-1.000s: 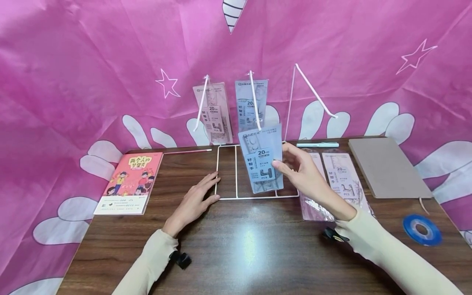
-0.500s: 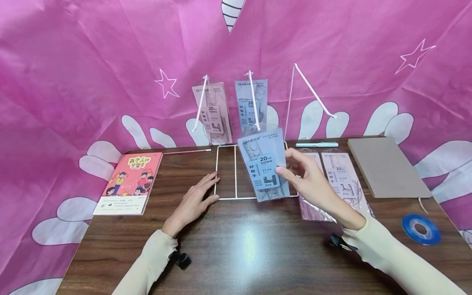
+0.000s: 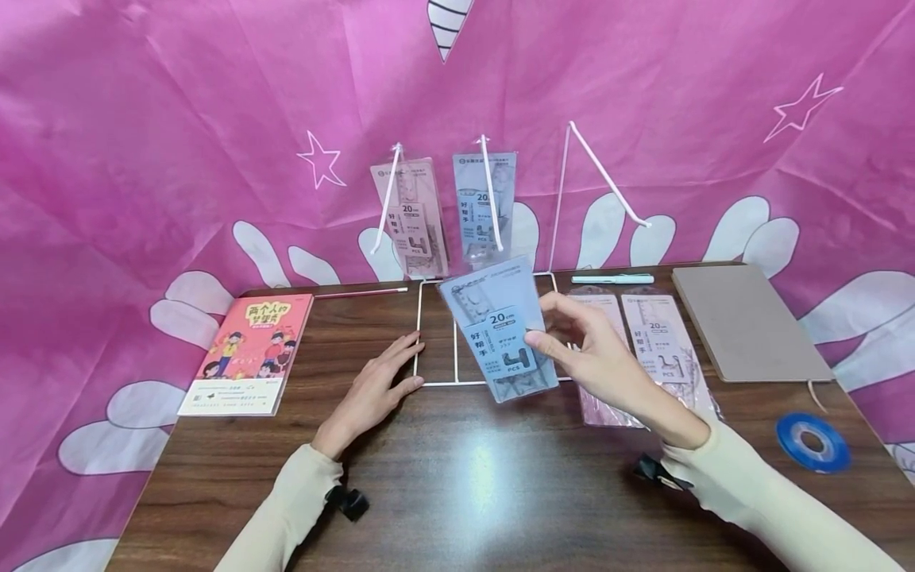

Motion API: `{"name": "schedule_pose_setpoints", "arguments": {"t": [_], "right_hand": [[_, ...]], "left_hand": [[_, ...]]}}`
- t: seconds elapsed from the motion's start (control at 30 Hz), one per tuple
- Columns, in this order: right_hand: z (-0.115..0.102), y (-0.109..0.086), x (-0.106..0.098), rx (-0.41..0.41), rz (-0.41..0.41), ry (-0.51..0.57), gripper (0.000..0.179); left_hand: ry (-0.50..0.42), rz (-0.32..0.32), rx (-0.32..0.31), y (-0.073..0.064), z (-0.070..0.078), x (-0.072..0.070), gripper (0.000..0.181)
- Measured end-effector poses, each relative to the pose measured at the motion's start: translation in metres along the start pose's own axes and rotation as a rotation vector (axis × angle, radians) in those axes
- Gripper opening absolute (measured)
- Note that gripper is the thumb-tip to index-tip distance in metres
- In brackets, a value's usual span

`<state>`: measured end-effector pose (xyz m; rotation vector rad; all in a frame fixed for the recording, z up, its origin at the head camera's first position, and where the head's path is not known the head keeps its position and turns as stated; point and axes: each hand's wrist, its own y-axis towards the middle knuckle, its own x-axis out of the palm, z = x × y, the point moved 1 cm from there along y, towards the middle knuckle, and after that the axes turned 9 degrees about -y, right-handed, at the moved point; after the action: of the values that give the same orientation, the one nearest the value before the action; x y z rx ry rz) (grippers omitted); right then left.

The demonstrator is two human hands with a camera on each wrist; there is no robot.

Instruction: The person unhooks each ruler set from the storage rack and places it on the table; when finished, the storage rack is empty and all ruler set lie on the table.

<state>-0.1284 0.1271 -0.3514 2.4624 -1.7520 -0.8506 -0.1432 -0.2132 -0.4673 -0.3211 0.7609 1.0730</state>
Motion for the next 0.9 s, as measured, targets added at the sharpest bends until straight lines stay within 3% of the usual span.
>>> {"name": "schedule_pose_setpoints", "arguments": {"t": [0.17,0.37,0.57,0.73,0.8,0.9], "right_hand": [[0.006,0.007,0.009,-0.030,-0.129,-0.031,0.016],[0.015,0.018,0.025,0.000,-0.331,-0.024,0.015],[0.026,0.031,0.043,0.036,-0.476,-0.006,0.018],[0.036,0.040,0.059,0.036,-0.596,-0.014,0.016],[0.037,0.042,0.065,0.013,-0.646,-0.051,0.016],[0.039,0.044,0.074,-0.031,-0.713,-0.135,0.016]], "left_hand": [[0.017,0.006,0.000,0.000,-0.002,0.000,0.059],[0.029,0.021,-0.002,0.001,-0.002,0.001,0.068],[0.043,0.077,0.058,-0.004,-0.001,0.003,0.065],[-0.028,0.074,0.084,-0.007,0.001,0.001,0.060],[-0.087,0.058,0.081,-0.008,0.001,0.000,0.058],[-0.102,0.031,0.079,-0.007,0.000,-0.001,0.058]]}}
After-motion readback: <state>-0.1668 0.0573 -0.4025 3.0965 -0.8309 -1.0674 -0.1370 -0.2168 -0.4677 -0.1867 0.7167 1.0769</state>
